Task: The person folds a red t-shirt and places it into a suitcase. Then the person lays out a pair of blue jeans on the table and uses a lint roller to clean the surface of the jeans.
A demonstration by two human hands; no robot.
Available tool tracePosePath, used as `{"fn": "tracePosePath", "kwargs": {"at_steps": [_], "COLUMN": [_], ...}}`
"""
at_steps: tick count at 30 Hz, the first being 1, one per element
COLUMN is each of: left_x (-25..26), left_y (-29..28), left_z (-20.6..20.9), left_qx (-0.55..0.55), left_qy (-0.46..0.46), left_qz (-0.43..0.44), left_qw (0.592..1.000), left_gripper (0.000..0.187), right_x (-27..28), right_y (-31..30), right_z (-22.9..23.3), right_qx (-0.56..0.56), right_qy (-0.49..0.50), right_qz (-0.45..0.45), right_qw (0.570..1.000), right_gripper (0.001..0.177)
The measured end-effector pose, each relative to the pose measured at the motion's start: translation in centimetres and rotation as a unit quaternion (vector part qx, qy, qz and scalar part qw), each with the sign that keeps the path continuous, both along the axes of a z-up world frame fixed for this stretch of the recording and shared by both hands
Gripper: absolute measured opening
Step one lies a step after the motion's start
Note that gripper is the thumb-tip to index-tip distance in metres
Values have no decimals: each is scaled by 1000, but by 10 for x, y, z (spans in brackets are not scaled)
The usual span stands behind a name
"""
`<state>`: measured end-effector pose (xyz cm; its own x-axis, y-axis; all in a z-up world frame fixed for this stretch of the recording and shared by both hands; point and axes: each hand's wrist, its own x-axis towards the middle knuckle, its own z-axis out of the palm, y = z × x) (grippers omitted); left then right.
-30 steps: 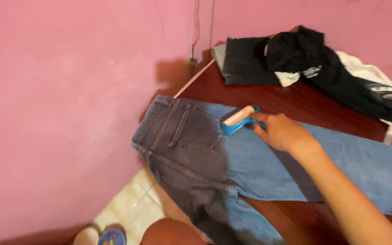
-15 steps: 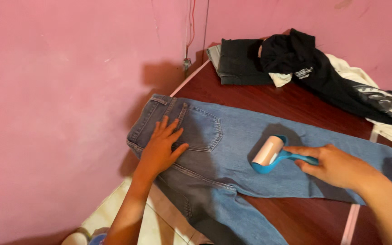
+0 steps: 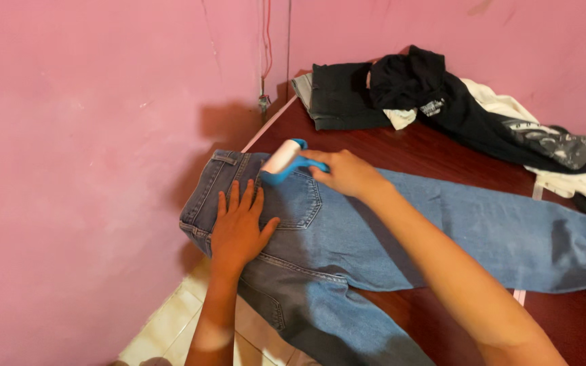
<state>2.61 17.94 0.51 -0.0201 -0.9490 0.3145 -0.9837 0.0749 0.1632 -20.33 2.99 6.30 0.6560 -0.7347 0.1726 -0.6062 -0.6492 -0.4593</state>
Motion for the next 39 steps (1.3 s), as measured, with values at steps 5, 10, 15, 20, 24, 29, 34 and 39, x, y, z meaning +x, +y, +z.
{"fn": "tracePosePath", "kwargs": {"at_steps": [5,10,15,20,24,29,34,39], "left_x": [0,0,1,0,0,1,-11,-21], "left_y": [-1,-2,-1,-1,1,-4,-15,-12], "left_z": [-1,-1,-2,-2,-7,-13,-18,-11], "left_qx": [-1,8,-8,-9,-10,-12,11,-24], "left_qy": [-7,-16,-32,-36,-20,-18,-27,10], "left_qz": [-6,-9,-11,-14,-15,-13,27,16], "left_qw": [1000,1000,999,999,1000,1000,999,1000], "left_gripper": [76,76,76,75,75,74,75,78], "right_x": [-13,-82,-150,-201,-217,-188,-149,-149], "right_y": [22,70,126,156,163,148,135,151], "right_z": [-1,2,9,22,35,36,25,26], "right_qx": [42,89,171,226,157,203,114,116], "right_qy": [-14,18,60,65,44,142,63,98], "right_qz": [-25,-67,-163,-193,-119,-177,-107,-143], "right_qw": [999,994,970,952,979,952,986,978], "right_gripper": [49,53,58,61,54,60,54,54]}}
